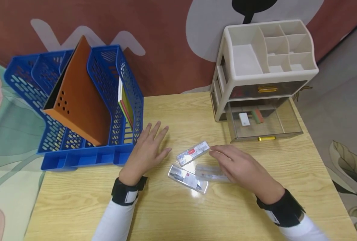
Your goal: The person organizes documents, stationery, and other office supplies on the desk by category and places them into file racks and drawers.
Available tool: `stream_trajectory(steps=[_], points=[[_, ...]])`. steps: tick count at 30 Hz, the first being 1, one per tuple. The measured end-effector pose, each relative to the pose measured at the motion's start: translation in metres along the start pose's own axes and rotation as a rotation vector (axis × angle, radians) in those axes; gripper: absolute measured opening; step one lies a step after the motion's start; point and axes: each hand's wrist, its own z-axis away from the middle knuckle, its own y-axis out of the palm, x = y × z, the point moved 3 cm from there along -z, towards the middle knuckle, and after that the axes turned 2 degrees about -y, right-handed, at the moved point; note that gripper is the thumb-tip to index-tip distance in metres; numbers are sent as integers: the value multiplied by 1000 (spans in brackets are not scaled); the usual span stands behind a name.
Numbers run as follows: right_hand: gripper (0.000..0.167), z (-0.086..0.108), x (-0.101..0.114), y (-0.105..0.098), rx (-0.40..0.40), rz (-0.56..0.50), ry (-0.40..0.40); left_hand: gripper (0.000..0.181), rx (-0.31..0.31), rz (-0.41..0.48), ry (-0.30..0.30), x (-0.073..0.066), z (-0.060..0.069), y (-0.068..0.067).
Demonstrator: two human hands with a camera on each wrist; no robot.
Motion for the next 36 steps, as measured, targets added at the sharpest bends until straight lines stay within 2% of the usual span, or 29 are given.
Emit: stream_trajectory(steps=[6, 9, 11, 14, 18, 22, 24, 30, 36], points=[[53, 24, 1, 22, 188, -48, 145, 72, 3, -3, 6, -4, 0, -1], [38, 33, -3, 28, 270, -50, 211, 72, 9, -5, 10, -5, 0, -2], [35, 38, -6, 30, 311, -40, 242, 72, 13, -7, 14, -6, 1, -2], [53, 44, -11, 32, 359, -25, 275, 72, 16, -11, 24, -9, 1, -3], [55, 50, -17, 34, 396, -9, 296, 72, 27, -24, 33, -13, 1, -2], [65, 56, -23, 38, 421, 6, 300, 72, 43, -13, 43, -18, 2, 0], [68, 58, -27, 40, 415, 17, 287, 72, 44, -3, 51, -20, 2, 1], [61, 61, -38, 46, 375, 42, 227, 71, 48, -9, 68, -25, 4, 2], [64, 58, -42, 49, 378, 32, 213, 72, 61, -16, 85, -29, 4, 4]])
